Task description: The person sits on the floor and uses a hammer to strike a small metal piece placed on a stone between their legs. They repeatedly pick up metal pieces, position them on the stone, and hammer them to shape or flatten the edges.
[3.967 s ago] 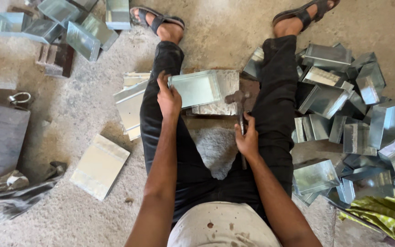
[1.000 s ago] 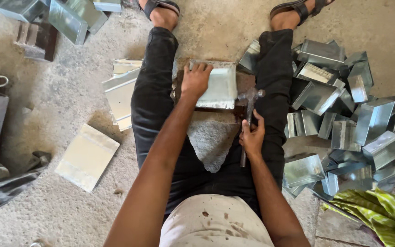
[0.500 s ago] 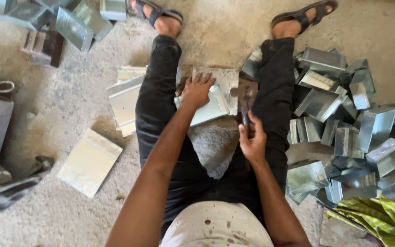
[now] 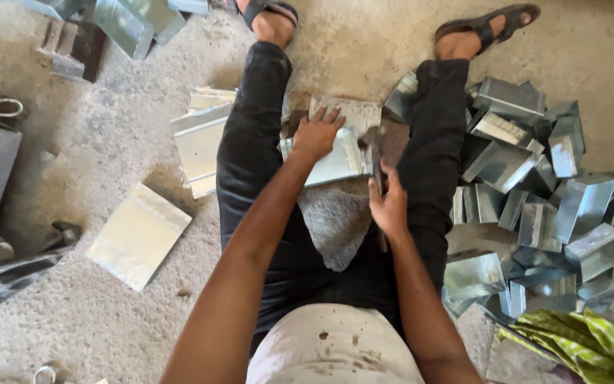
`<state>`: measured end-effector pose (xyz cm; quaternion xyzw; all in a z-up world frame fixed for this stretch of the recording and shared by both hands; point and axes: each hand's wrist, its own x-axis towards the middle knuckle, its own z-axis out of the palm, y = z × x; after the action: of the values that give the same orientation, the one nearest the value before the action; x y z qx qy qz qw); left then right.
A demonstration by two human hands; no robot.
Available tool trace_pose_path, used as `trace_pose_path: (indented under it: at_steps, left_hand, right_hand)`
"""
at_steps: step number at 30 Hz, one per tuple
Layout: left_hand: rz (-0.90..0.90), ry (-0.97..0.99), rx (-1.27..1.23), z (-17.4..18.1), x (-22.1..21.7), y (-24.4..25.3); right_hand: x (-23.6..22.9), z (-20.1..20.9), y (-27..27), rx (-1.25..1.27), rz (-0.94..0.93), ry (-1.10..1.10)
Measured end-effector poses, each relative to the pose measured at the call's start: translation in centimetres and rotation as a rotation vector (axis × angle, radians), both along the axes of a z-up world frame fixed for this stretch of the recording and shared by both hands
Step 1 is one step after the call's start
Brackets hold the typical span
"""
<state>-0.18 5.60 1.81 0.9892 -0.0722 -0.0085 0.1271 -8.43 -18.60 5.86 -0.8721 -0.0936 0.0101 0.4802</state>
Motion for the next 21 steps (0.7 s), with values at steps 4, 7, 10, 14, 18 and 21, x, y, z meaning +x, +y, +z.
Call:
trace_pose_path:
  at_steps: [4,7,10,14,18,21]
  left_hand:
    - [0.033,-0.085,0.012,4.6,-0.9,-1.1]
    - [0.046,-0.392,0.06,6.8,-2.8,-3.0]
    - [0.132,-0.339,0.107,7.3,-3.1,-4.6]
    - [0.154,-0.391,0.102,6.6,-3.7,-4.7]
    - [0.17,-0.398,0.107,6.3,-3.0,-4.8]
    - [0.173,-0.405,0.121,6.0,-2.8,-4.9]
  right_hand:
    - [-1.6,-1.3,-2.5,0.087,0.061,0.0]
    - [-3.1,0.3,-3.1,0.253,0.022,0.169]
    - [-3.0,4.8,-2.4,0.413,-0.037,0.22]
    - [-2.7,11.3,-2.1,0.581,-0.023,0.037]
    - [-1.3,13.1,-2.1,0.439,0.098,-0.195]
    - [0.4,11.5,-1.3,0.164,0.15,-0.185]
